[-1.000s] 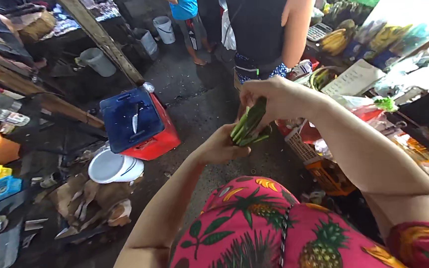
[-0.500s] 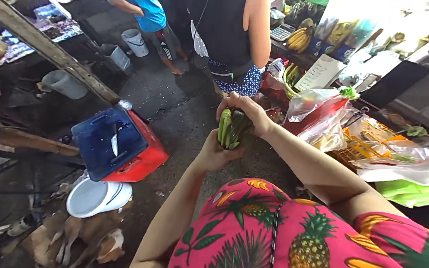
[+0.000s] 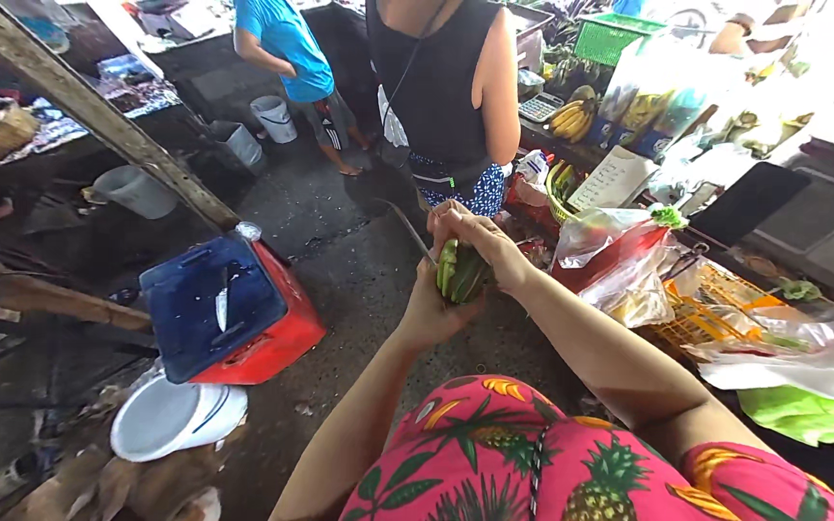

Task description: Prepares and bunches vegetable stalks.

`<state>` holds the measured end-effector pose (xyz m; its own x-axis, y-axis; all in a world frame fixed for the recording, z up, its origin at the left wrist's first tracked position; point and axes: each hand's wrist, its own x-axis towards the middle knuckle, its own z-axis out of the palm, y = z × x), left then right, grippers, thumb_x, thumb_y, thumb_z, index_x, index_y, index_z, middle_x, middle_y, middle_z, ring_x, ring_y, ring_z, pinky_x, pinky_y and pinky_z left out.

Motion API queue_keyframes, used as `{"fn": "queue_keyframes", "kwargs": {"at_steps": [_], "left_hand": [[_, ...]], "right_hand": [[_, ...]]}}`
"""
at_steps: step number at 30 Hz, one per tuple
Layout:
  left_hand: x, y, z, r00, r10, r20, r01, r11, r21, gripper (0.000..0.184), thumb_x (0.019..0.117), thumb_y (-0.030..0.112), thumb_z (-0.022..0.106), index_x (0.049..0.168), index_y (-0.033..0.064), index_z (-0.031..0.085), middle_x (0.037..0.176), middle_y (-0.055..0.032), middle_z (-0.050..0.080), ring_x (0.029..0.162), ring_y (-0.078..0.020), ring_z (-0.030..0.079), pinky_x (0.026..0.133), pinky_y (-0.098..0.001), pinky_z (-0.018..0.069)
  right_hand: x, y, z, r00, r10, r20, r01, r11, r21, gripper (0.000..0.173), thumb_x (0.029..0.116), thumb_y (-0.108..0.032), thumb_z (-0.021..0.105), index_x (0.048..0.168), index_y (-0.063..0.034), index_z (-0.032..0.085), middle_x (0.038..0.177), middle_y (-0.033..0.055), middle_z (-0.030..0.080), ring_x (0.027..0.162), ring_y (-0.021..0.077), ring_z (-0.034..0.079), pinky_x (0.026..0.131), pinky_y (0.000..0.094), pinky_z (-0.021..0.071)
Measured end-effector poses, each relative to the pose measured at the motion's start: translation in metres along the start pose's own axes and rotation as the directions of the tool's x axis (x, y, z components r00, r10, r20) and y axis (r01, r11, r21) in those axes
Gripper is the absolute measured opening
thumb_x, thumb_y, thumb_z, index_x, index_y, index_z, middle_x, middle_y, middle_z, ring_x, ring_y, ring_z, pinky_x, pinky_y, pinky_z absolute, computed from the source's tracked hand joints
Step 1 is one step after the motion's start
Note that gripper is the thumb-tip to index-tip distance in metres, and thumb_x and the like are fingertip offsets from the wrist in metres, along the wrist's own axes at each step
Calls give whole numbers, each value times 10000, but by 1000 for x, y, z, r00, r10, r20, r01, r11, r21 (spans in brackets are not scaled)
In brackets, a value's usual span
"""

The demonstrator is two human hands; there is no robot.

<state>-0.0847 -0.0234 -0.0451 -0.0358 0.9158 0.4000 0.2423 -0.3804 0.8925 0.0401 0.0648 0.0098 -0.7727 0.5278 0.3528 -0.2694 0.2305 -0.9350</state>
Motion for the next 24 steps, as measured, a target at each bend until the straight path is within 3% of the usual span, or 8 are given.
{"fn": "queue_keyframes", "kwargs": {"at_steps": [2, 4, 7, 10, 12, 17, 20, 24], "left_hand": [[5, 3, -3, 998, -52, 46, 58, 990, -129, 366, 824, 56, 764, 1157, 0, 623, 1001, -25, 735, 926, -89, 721, 865, -301, 622], [8, 6, -6, 992, -106, 70, 117, 979, -165, 260, 832, 74, 733, 1079, 31, 664, 937, 0, 740, 869, -80, 718, 808, -296, 620], [8, 10, -4, 991, -129, 40, 134, 980, -149, 414, 827, 176, 790, 1164, 11, 616, 977, 50, 712, 893, 9, 680, 826, -225, 593], [11, 13, 2, 980, -199, 27, 201, 976, -89, 413, 786, 37, 768, 1168, 9, 612, 970, 41, 708, 885, 13, 679, 827, -216, 592], [14, 10, 3, 974, -226, 14, 225, 974, 40, 370, 789, 118, 794, 1119, 42, 645, 953, 34, 711, 892, -16, 685, 834, -257, 593], [8, 29, 3, 932, -84, -352, 299, 728, 617, 1122, 629, 491, 890, 1526, 10, 417, 1575, -288, 364, 1432, -524, 341, 1046, -760, 305], [6, 30, 9, 896, 143, -421, 218, 683, 697, 1086, 773, 435, 781, 1607, -2, 239, 1648, -254, 273, 1522, -465, 241, 1147, -756, 138], [5, 24, 6, 893, 249, -374, -25, 859, 511, 852, 893, 244, 690, 1572, -50, 267, 1505, -172, 536, 1469, -270, 426, 1230, -663, 87]], "right_hand": [[3, -2, -11, 995, 11, 103, -18, 998, 63, 766, 1002, -731, 191, 1030, -131, 666, 1205, 49, 656, 1015, 141, 644, 775, 317, 564], [2, -5, -18, 984, -26, 177, -2, 987, 158, 985, 819, -906, 401, 1391, -114, 534, 1347, 121, 640, 1114, 241, 671, 862, 410, 591], [-5, -11, -7, 996, -50, 70, 51, 999, -14, 1192, 676, -445, 916, 1617, -158, 242, 1341, 99, 635, 1093, 226, 689, 916, 411, 614], [-6, -1, 17, 935, -96, -342, 16, 973, -231, 405, 763, -114, 875, 1127, -82, 701, 938, 23, 729, 793, 117, 704, 722, 309, 627], [-5, 7, 18, 906, -127, -403, 10, 960, -279, 122, 833, -96, 794, 907, -80, 698, 822, -5, 708, 735, 81, 681, 684, 278, 601], [0, 13, 18, 851, -319, -416, 104, 881, -461, 89, 828, -65, 732, 825, -70, 643, 794, -4, 657, 723, 40, 640, 660, 203, 557], [4, 13, 30, 814, -415, -406, 185, 849, -496, 111, 821, -61, 738, 806, -63, 627, 784, 16, 643, 734, 62, 634, 669, 209, 550], [2, 3, 48, 796, -486, -362, 308, 839, -449, 116, 824, -35, 753, 836, -51, 639, 834, 37, 664, 824, 100, 659, 753, 249, 571]]}}
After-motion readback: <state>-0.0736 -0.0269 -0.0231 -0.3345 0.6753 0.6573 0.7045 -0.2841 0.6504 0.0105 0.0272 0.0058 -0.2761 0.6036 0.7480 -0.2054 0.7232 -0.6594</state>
